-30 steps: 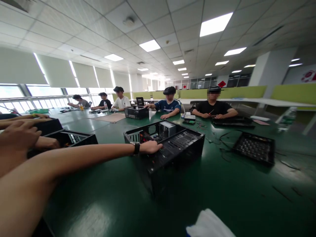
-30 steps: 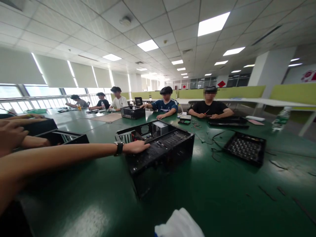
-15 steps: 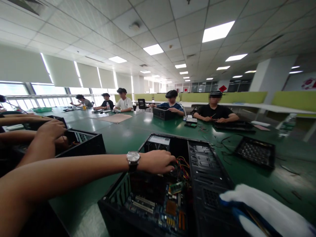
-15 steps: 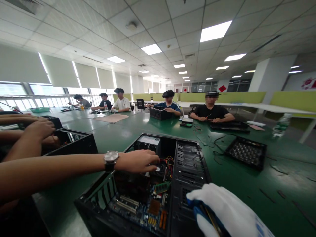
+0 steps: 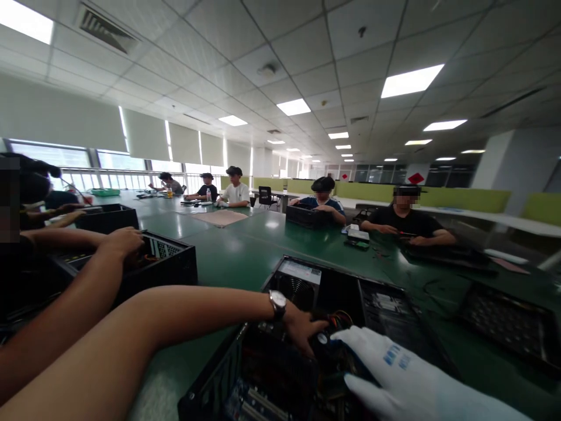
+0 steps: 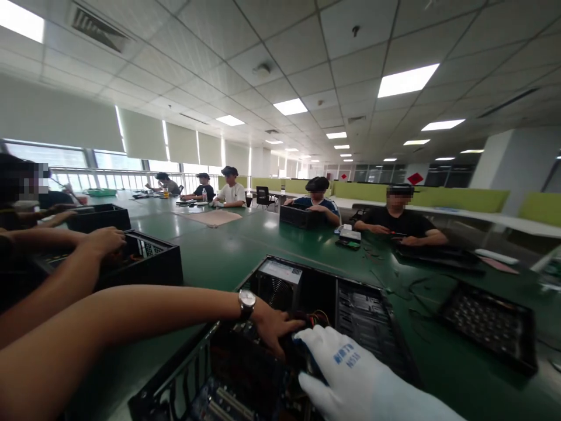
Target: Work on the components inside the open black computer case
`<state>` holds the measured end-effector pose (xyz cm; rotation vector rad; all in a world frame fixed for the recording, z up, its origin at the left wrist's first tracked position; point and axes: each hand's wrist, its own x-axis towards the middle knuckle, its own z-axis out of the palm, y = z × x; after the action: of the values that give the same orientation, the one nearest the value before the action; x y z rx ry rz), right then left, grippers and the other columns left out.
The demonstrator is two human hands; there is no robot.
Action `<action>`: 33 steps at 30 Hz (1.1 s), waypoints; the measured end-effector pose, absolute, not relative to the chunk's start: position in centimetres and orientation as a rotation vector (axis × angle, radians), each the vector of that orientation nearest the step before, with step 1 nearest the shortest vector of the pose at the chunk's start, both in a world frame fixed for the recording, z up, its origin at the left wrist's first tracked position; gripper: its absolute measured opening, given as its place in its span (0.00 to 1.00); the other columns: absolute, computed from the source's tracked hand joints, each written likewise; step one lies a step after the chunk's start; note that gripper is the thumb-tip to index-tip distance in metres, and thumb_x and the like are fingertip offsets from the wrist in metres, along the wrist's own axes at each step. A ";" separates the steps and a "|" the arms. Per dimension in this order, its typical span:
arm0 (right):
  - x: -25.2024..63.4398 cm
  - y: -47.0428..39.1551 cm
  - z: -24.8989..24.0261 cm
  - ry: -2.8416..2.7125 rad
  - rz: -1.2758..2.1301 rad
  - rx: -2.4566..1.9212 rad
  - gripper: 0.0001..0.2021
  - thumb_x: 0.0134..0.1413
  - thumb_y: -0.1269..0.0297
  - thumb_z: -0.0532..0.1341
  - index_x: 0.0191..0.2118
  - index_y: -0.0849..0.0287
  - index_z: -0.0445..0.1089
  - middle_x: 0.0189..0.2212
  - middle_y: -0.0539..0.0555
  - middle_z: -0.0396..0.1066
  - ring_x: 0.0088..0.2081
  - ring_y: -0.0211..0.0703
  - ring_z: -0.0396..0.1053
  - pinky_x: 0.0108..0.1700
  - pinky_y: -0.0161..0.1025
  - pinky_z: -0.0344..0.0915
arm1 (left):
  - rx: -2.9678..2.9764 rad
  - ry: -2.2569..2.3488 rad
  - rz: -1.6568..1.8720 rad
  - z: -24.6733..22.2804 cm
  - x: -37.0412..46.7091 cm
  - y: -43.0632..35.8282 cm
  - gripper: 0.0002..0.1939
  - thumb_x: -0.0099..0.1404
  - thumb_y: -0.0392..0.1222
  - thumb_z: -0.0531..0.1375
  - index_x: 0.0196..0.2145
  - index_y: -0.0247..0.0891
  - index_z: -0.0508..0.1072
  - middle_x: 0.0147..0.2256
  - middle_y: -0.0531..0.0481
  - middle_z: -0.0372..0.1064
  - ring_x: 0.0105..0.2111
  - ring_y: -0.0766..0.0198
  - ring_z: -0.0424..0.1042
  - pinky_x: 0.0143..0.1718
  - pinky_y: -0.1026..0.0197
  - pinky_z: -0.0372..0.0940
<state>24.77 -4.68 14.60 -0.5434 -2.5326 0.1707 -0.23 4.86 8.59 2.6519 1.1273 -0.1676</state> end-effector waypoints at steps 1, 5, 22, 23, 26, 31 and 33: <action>24.5 -4.4 14.2 -2.543 0.173 -0.567 0.11 0.52 0.54 0.66 0.41 0.49 0.78 0.50 0.55 0.78 0.50 0.52 0.76 0.55 0.45 0.70 | 2.724 1.133 -0.203 8.0 0.1 4.6 0.56 0.48 0.60 0.73 0.67 0.31 0.59 0.61 0.28 0.63 0.55 0.36 0.71 0.49 0.46 0.71; 23.0 -3.4 14.4 -2.707 0.017 -0.838 0.15 0.52 0.55 0.65 0.46 0.49 0.78 0.43 0.56 0.80 0.42 0.55 0.78 0.47 0.47 0.73 | 2.859 1.018 -0.268 7.5 1.7 4.3 0.49 0.53 0.53 0.72 0.64 0.27 0.58 0.60 0.25 0.62 0.57 0.37 0.69 0.50 0.46 0.70; 11.7 2.7 12.5 -3.266 -0.110 -1.184 0.17 0.44 0.64 0.71 0.44 0.60 0.78 0.41 0.65 0.79 0.42 0.60 0.78 0.43 0.49 0.72 | 3.017 1.411 -0.391 17.8 -6.7 -0.7 0.34 0.49 0.49 0.76 0.48 0.33 0.67 0.49 0.37 0.72 0.49 0.48 0.72 0.45 0.57 0.67; 10.9 2.8 11.7 -3.315 -0.084 -1.167 0.18 0.43 0.65 0.71 0.44 0.60 0.78 0.41 0.65 0.80 0.42 0.60 0.79 0.42 0.48 0.73 | 3.024 1.407 -0.413 17.6 -6.8 -1.0 0.35 0.49 0.50 0.76 0.48 0.33 0.67 0.48 0.37 0.72 0.49 0.48 0.72 0.45 0.57 0.67; 9.6 3.0 10.2 -3.416 -0.078 -1.131 0.18 0.45 0.67 0.69 0.46 0.60 0.78 0.44 0.65 0.79 0.44 0.60 0.79 0.41 0.46 0.73 | 3.030 1.377 -0.438 16.7 -6.9 -1.5 0.35 0.49 0.51 0.76 0.48 0.33 0.68 0.48 0.37 0.73 0.48 0.48 0.72 0.44 0.57 0.67; 11.2 3.1 13.0 -3.408 -0.161 -1.140 0.22 0.48 0.60 0.69 0.50 0.61 0.77 0.44 0.67 0.79 0.46 0.64 0.78 0.43 0.50 0.73 | 3.005 1.370 -0.488 15.4 -6.3 -1.2 0.35 0.51 0.53 0.75 0.49 0.33 0.68 0.48 0.36 0.74 0.48 0.47 0.73 0.43 0.55 0.69; 13.9 2.7 15.3 -3.350 -0.209 -1.134 0.26 0.53 0.58 0.66 0.56 0.63 0.73 0.49 0.69 0.77 0.49 0.64 0.76 0.47 0.52 0.73 | 3.008 1.351 -0.498 15.1 -5.5 -0.6 0.36 0.50 0.53 0.76 0.50 0.33 0.69 0.49 0.35 0.73 0.49 0.45 0.72 0.44 0.53 0.70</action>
<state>13.86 2.72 15.26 -1.1336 -3.3496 -0.2091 -5.54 -0.59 15.09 3.0077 1.3512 -0.4975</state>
